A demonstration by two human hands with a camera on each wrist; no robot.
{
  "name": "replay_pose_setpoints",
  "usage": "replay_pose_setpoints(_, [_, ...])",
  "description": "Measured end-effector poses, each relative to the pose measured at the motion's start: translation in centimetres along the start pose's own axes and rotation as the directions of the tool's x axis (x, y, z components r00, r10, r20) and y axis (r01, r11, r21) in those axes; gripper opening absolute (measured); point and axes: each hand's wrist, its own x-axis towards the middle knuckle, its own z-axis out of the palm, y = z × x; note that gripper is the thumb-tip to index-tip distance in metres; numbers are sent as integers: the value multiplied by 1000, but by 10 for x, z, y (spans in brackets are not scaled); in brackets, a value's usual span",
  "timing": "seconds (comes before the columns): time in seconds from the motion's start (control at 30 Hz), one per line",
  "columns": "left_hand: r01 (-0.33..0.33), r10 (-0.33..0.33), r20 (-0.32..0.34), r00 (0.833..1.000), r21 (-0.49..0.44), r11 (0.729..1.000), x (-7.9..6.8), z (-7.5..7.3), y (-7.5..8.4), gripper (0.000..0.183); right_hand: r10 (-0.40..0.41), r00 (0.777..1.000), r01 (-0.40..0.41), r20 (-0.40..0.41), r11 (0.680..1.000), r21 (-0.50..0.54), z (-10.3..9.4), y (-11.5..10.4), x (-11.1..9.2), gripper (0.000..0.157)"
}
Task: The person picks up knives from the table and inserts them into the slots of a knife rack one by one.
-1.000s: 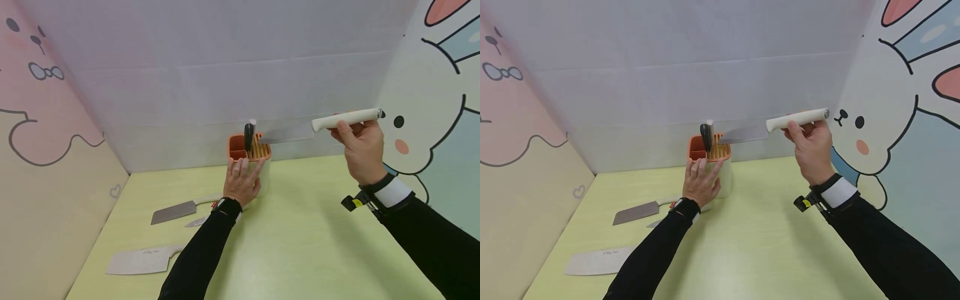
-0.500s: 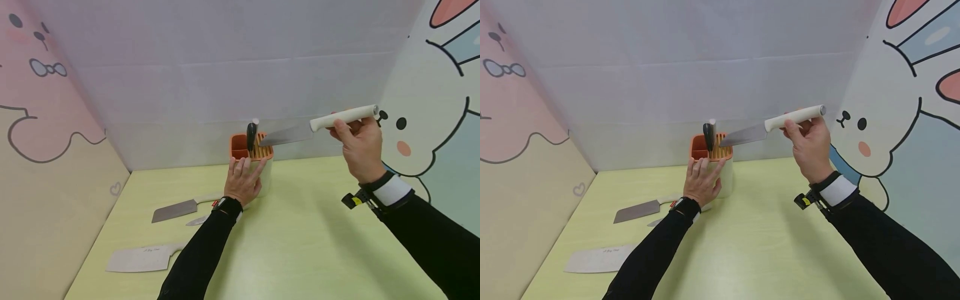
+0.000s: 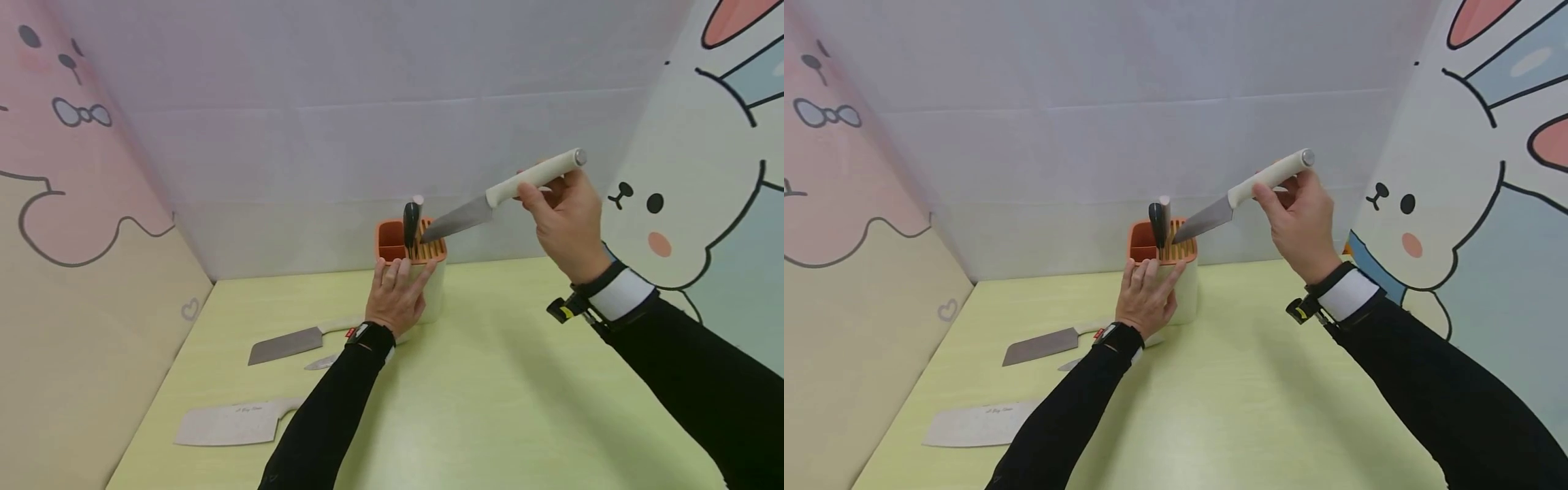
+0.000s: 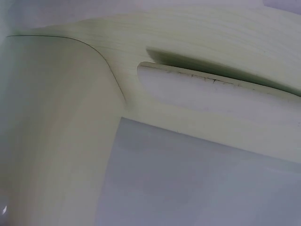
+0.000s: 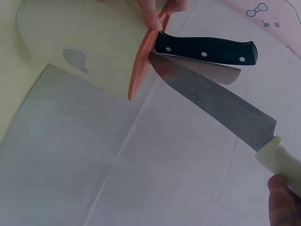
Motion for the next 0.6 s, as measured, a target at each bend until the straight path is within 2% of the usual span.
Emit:
replay_pose_setpoints(0.17, [3,-3,-1,1000,-14,1000,0,0,-1,57,-118,992,122,44,985,-125,13,-8,13,33])
replay_pose_setpoints(0.37, [8,-7,23,1000,-20,1000,-4,0,-1,57,-214,965,246,149,937,-247,31,-13,22,38])
replay_pose_setpoints(0.5, [11,-10,40,999,-12,1000,-4,0,-2,58,-289,934,337,211,908,-248,45,-17,26,39])
replay_pose_setpoints(0.6, [13,-12,34,999,-15,1000,-3,0,-2,58,-322,915,376,244,899,-223,54,-18,26,37])
